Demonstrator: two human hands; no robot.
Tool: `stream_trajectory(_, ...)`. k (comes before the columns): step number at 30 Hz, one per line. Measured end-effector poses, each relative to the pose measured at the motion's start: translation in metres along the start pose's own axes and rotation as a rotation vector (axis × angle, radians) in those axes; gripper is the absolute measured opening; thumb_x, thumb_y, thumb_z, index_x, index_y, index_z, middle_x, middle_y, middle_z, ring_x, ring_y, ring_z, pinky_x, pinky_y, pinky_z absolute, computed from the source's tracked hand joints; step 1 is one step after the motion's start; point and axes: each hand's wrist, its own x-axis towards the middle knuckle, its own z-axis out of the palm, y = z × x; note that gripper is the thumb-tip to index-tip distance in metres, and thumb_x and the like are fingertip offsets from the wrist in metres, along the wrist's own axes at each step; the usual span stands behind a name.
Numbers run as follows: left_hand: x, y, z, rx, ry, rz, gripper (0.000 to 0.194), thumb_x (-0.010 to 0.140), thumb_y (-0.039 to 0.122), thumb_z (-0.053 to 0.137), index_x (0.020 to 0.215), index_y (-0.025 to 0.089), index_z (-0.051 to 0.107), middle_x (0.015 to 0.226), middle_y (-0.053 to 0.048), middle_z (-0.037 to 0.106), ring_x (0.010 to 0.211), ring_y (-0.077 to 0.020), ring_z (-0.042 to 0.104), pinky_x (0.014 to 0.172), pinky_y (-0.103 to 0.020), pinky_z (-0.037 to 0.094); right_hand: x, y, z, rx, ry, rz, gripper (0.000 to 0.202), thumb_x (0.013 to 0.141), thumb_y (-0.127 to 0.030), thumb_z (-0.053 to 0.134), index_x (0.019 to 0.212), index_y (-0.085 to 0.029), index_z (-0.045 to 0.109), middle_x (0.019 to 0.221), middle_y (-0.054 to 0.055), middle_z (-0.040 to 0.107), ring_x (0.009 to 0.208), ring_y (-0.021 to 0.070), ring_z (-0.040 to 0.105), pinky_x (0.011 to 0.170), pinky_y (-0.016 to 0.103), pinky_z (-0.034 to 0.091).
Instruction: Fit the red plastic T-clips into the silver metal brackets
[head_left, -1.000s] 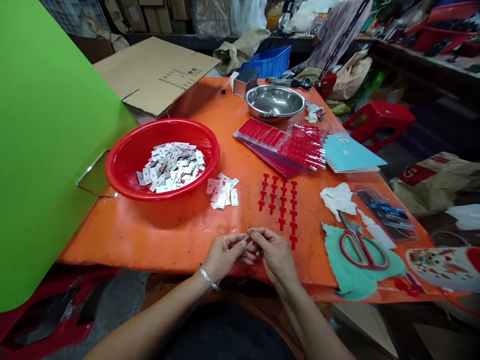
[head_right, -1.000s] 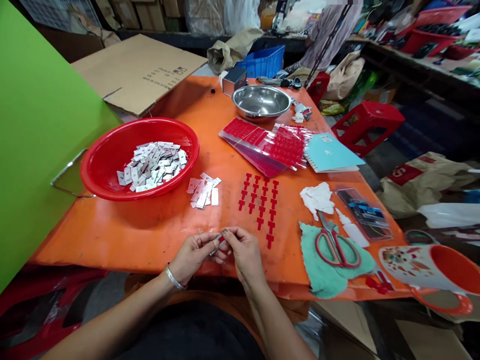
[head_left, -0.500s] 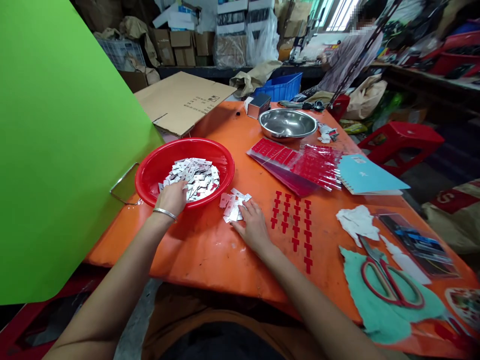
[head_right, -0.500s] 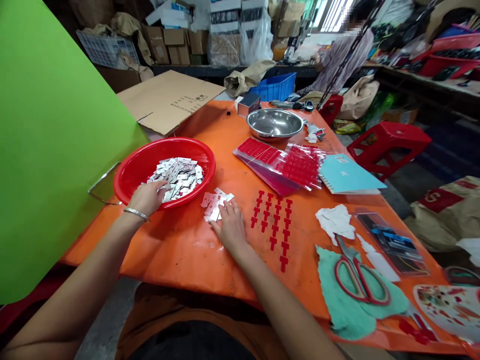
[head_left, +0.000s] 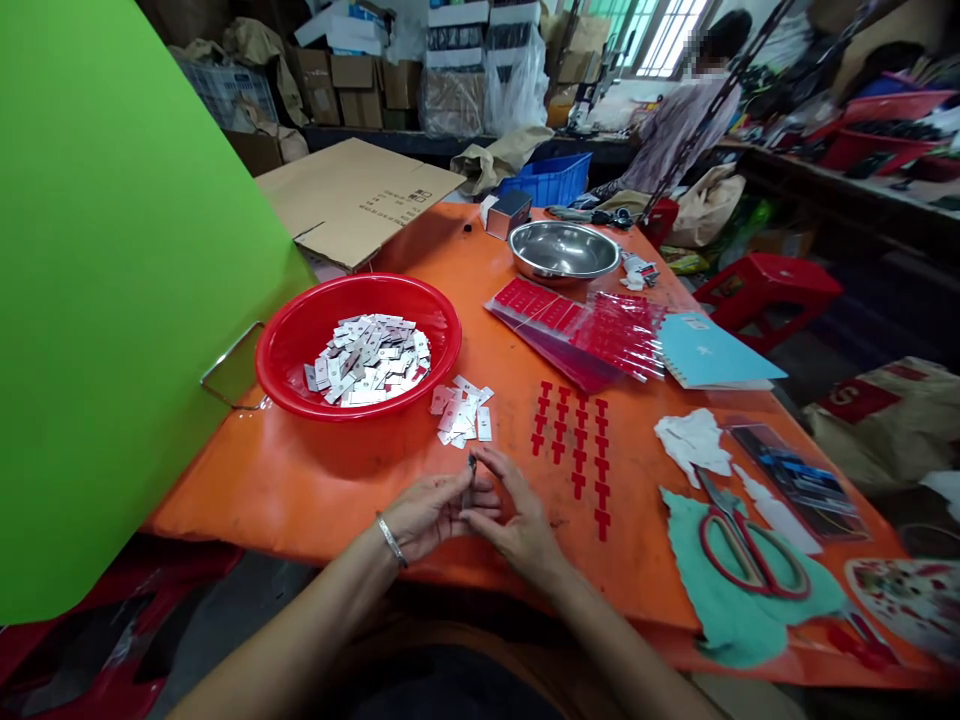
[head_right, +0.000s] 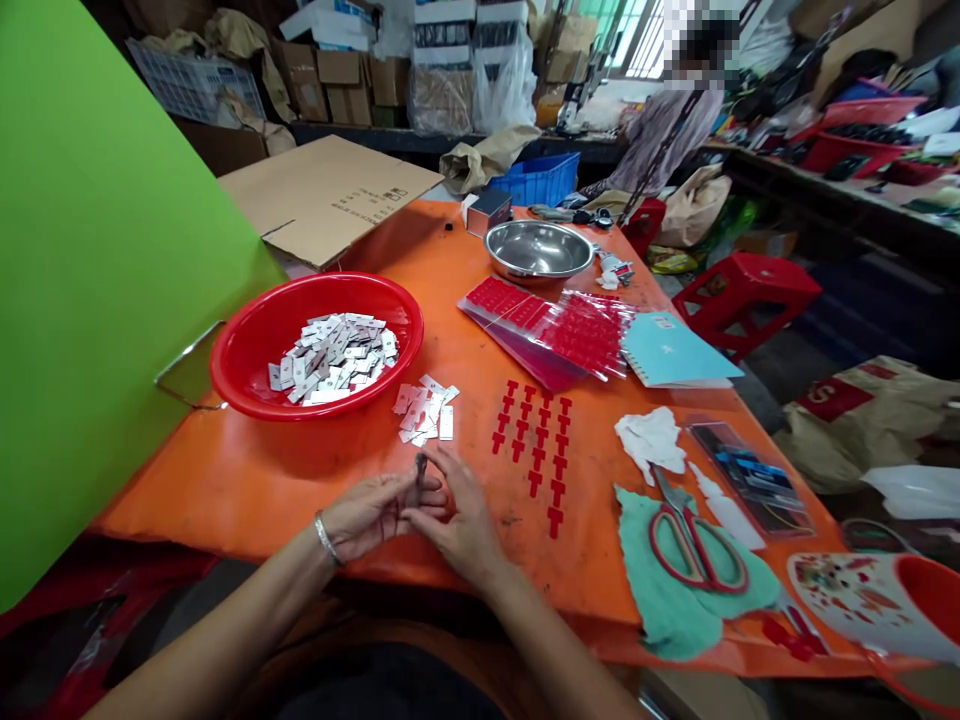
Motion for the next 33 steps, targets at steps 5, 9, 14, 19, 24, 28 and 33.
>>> stream_trajectory(5,0.017,-0.006,0.008,0.151,0.169,0.022,0.027,0.063,0.027,0.077,0.074,0.01,0.058,0.067,-0.006,0.067,0.058,-0.0129,0.064,0.057,-0.023,0.052,-0.001,0.03,-0.048,-0.196,0.209,0.222,0.03,0.081,-0.033,0.054,0.105,-0.016,0.059,0.107,0.012,0.06,0.092,0.0225,0.059,0.079,0.037,0.049)
stream_trajectory(9,0.04,-0.003,0.025,0.218,0.136,0.079,0.017,0.069,0.019,0.071,0.075,0.009,0.059,0.064,-0.005,0.066,0.055,-0.0122,0.063,0.058,-0.025,0.052,0.023,0.066,-0.082,-0.515,0.304,0.327,0.015,0.075,-0.021,0.049,0.081,-0.015,0.062,0.084,0.01,0.061,0.076,0.0218,0.057,0.071,0.035,0.046)
stream_trajectory(14,0.081,0.005,0.056,0.254,0.188,0.113,0.01,0.08,0.005,0.054,0.072,0.01,0.055,0.058,-0.003,0.063,0.051,-0.0118,0.061,0.058,-0.027,0.052,0.047,0.081,-0.092,-0.632,0.181,0.391,0.01,0.066,-0.015,0.055,0.058,-0.019,0.058,0.065,0.007,0.06,0.062,0.02,0.055,0.061,0.031,0.041)
stream_trajectory(19,0.124,0.005,0.07,0.275,0.254,0.155,0.01,0.08,0.002,0.051,0.074,0.009,0.056,0.053,0.001,0.058,0.044,-0.0089,0.055,0.053,-0.025,0.051,0.05,0.08,-0.093,-0.665,0.101,0.41,0.01,0.064,-0.013,0.056,0.055,-0.018,0.057,0.057,0.005,0.056,0.053,0.0188,0.051,0.054,0.03,0.036)
stream_trajectory(24,0.143,0.002,0.069,0.272,0.278,0.147,0.003,0.078,0.006,0.058,0.078,0.009,0.055,0.055,-0.001,0.058,0.046,-0.01,0.057,0.051,-0.025,0.051,0.036,0.075,-0.085,-0.726,0.155,0.273,0.015,0.076,-0.02,0.048,0.068,-0.017,0.06,0.079,0.01,0.057,0.063,0.0198,0.052,0.059,0.032,0.04)
stream_trajectory(28,0.143,0.004,0.068,0.268,0.278,0.104,0.007,0.077,0.005,0.058,0.074,0.009,0.052,0.06,-0.004,0.061,0.047,-0.0116,0.059,0.049,-0.025,0.05,0.031,0.074,-0.081,-0.709,0.175,0.213,0.023,0.08,-0.02,0.041,0.062,-0.019,0.056,0.075,0.01,0.056,0.065,0.0216,0.053,0.06,0.034,0.042)
stream_trajectory(33,0.141,0.008,0.068,0.292,0.28,0.084,0.008,0.076,0.005,0.058,0.073,0.009,0.052,0.064,-0.006,0.063,0.051,-0.0123,0.061,0.055,-0.027,0.052,0.034,0.078,-0.086,-0.644,0.225,0.204,0.014,0.074,-0.018,0.045,0.062,-0.022,0.052,0.071,0.009,0.055,0.068,0.0248,0.053,0.06,0.036,0.042)
